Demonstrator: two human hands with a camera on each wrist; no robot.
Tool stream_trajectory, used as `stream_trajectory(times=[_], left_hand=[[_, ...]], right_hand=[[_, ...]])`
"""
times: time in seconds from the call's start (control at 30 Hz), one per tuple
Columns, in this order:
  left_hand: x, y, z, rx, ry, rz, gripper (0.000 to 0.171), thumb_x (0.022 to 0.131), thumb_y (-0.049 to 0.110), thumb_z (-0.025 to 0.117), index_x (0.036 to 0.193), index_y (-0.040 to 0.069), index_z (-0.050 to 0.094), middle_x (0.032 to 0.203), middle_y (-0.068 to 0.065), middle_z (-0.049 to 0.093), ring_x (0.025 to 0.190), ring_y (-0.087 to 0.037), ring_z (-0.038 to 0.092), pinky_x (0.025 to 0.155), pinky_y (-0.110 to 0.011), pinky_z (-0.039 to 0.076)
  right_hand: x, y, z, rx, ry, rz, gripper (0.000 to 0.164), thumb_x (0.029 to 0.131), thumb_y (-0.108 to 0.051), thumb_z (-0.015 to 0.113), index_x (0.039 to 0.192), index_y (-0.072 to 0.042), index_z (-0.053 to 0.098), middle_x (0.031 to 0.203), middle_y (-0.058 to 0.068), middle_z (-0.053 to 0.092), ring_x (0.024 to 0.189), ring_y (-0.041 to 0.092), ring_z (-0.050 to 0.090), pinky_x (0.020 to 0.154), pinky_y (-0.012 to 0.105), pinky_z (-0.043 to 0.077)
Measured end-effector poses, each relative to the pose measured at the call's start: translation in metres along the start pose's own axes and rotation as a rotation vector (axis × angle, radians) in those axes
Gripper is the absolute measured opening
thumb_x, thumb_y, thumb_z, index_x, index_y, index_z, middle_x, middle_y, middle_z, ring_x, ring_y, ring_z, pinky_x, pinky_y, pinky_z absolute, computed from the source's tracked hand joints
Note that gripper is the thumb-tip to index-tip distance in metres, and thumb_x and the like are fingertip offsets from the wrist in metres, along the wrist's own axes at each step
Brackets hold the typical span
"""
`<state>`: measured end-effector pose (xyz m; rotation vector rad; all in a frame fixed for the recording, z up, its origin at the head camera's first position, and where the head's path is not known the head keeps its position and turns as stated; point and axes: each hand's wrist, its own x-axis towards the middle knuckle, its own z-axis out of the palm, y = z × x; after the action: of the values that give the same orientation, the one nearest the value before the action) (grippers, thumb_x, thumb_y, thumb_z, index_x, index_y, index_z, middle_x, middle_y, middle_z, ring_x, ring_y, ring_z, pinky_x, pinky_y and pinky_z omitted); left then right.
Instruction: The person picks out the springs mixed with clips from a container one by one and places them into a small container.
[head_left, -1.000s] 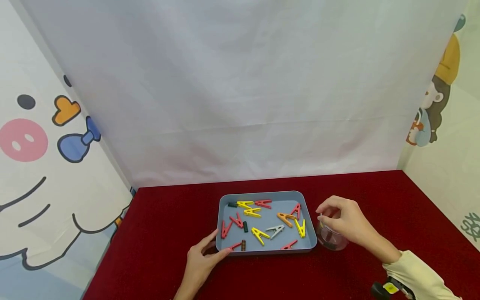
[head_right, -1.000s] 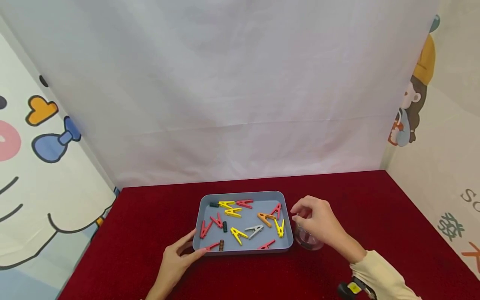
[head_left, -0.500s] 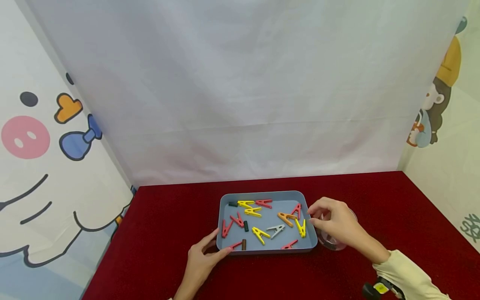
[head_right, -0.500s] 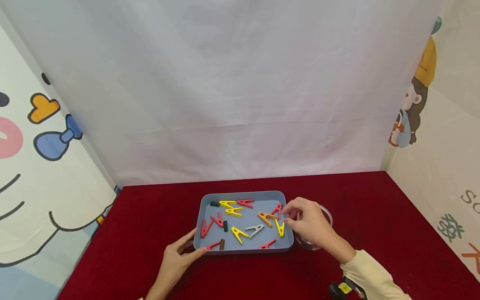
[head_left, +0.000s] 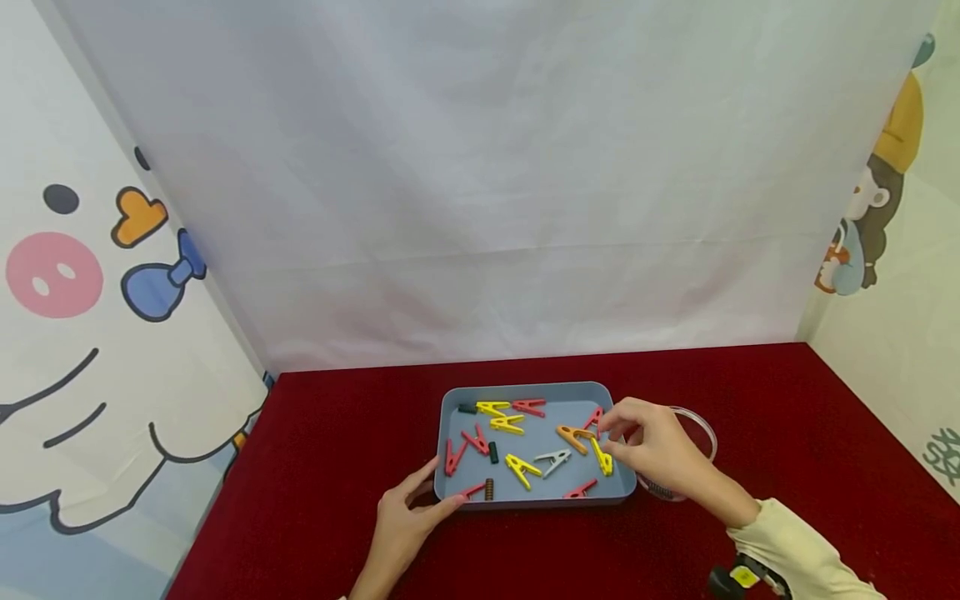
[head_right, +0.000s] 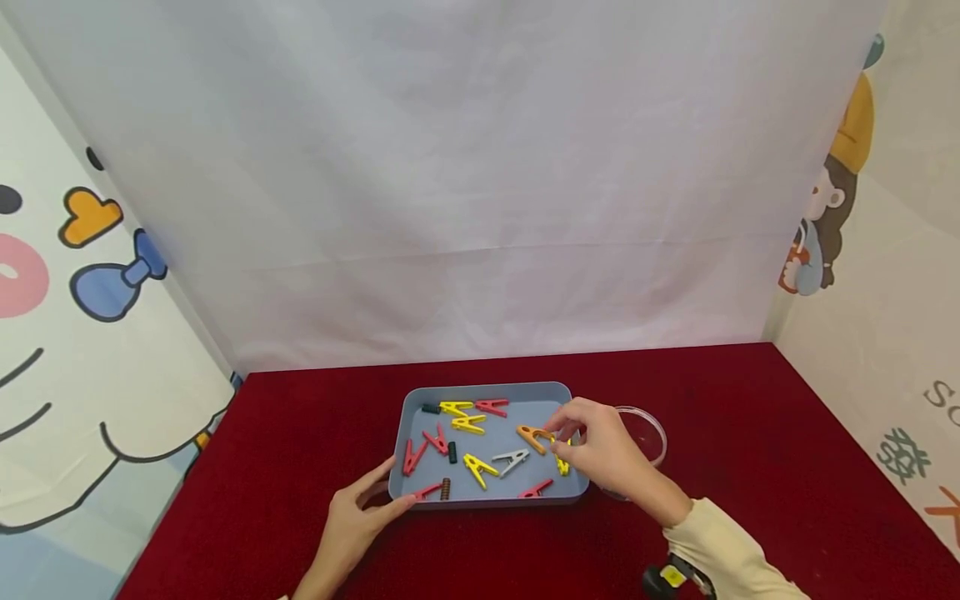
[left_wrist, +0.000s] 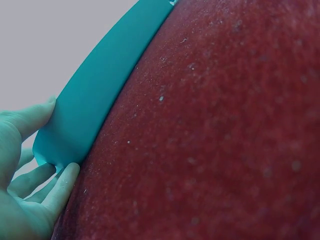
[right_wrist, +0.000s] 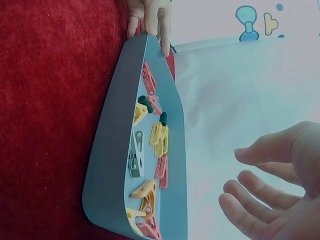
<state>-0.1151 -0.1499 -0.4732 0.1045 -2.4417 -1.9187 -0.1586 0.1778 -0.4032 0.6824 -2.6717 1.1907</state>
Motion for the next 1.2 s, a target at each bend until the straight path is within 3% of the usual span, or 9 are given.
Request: stream_trajectory(times=[0.27, 0.5, 0.6, 0.93, 1.2], left_hand=[[-0.001, -0.003, -0.001, 0.015, 0.013, -0.008, 0.065, 0.074, 0.021, 0.082, 0.132, 0.008, 0.056, 0.128, -0.018, 0.056, 0.105, -0.030, 0.059, 0.073, -0.025, 0.053], [0.011, -0.035, -0.001, 0.008, 0.020, -0.020, 0.067, 0.073, 0.026, 0.083, 0.134, 0.017, 0.056, 0.129, -0.015, 0.055, 0.105, -0.024, 0.059, 0.073, -0.025, 0.054], [0.013, -0.042, -0.001, -0.001, 0.020, -0.016, 0.068, 0.072, 0.028, 0.083, 0.134, 0.019, 0.056, 0.129, -0.014, 0.055, 0.104, -0.023, 0.060, 0.073, -0.026, 0.054], [0.013, -0.037, 0.001, 0.015, 0.010, 0.006, 0.067, 0.071, 0.035, 0.083, 0.132, 0.020, 0.058, 0.128, -0.012, 0.056, 0.104, -0.023, 0.059, 0.073, -0.026, 0.054], [0.015, -0.038, 0.003, 0.038, 0.018, 0.024, 0.065, 0.071, 0.033, 0.083, 0.130, 0.019, 0.060, 0.126, -0.011, 0.058, 0.103, -0.022, 0.059, 0.072, -0.024, 0.053]], right_hand=[[0.006, -0.001, 0.014, 0.055, -0.031, -0.029, 0.021, 0.076, -0.001, 0.077, 0.088, -0.016, 0.069, 0.088, 0.000, 0.062, 0.075, 0.010, 0.059, 0.059, 0.026, 0.051], [0.009, 0.000, 0.026, 0.088, -0.062, -0.051, 0.020, 0.076, -0.002, 0.077, 0.088, -0.015, 0.069, 0.088, 0.000, 0.062, 0.076, 0.009, 0.060, 0.059, 0.027, 0.052], [0.011, 0.000, 0.032, 0.088, -0.061, -0.057, 0.020, 0.075, -0.002, 0.078, 0.088, -0.015, 0.069, 0.086, 0.000, 0.063, 0.075, 0.009, 0.060, 0.059, 0.027, 0.052], [0.019, -0.004, 0.051, 0.122, -0.083, -0.100, 0.019, 0.076, 0.000, 0.076, 0.088, -0.013, 0.070, 0.089, 0.000, 0.064, 0.074, 0.010, 0.060, 0.059, 0.026, 0.052], [0.023, -0.007, 0.066, 0.153, -0.126, -0.094, 0.018, 0.077, 0.001, 0.075, 0.087, -0.012, 0.069, 0.089, 0.009, 0.064, 0.074, 0.012, 0.061, 0.060, 0.026, 0.052]])
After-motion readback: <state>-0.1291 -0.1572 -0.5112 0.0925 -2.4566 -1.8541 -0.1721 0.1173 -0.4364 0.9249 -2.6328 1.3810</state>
